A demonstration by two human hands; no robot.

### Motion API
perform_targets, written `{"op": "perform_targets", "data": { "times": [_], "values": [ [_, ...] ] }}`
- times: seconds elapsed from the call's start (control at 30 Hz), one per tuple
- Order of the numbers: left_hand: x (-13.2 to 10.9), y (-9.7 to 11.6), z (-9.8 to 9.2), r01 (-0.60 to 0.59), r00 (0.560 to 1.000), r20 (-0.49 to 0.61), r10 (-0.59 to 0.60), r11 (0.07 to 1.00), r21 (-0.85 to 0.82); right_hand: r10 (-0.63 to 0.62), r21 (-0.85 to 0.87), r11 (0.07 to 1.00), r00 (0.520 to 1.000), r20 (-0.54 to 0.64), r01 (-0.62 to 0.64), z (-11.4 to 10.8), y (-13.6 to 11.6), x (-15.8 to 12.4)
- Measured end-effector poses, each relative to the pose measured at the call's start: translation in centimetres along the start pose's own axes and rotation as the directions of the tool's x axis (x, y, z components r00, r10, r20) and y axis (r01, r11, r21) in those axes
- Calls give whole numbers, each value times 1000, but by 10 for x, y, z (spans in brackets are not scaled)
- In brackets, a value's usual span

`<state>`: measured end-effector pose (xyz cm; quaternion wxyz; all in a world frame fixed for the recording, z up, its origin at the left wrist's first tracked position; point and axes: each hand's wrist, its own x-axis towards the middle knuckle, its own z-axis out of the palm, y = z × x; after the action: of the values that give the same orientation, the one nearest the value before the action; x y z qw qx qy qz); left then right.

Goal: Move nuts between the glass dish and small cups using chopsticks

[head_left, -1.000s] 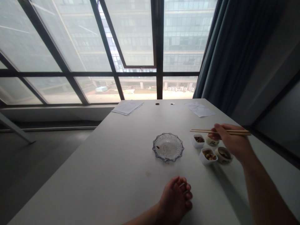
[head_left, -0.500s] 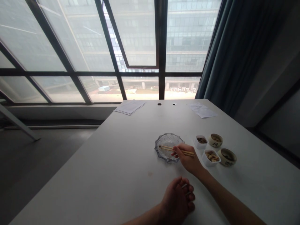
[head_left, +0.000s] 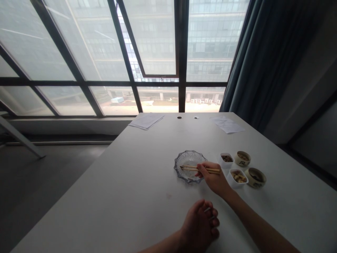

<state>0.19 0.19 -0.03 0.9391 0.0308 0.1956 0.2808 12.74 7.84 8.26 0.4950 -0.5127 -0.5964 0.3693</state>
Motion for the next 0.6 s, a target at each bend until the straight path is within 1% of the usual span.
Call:
{"op": "perform_targets", "data": {
  "times": [0.13, 0.3, 0.6],
  "values": [
    [0, -1, 0, -9, 1000, -6, 9, 1000, 0, 0, -25, 1000, 1000, 8, 1, 3, 0, -1],
    [0, 0, 1, -10, 1000, -2, 10, 1000, 2, 16, -13, 1000, 999, -33, -16, 5, 5, 0],
    [-2, 0, 2, -10, 1000, 5, 10, 1000, -5, 42, -6, 999, 998, -54, -42, 0, -1, 3]
  ]
}}
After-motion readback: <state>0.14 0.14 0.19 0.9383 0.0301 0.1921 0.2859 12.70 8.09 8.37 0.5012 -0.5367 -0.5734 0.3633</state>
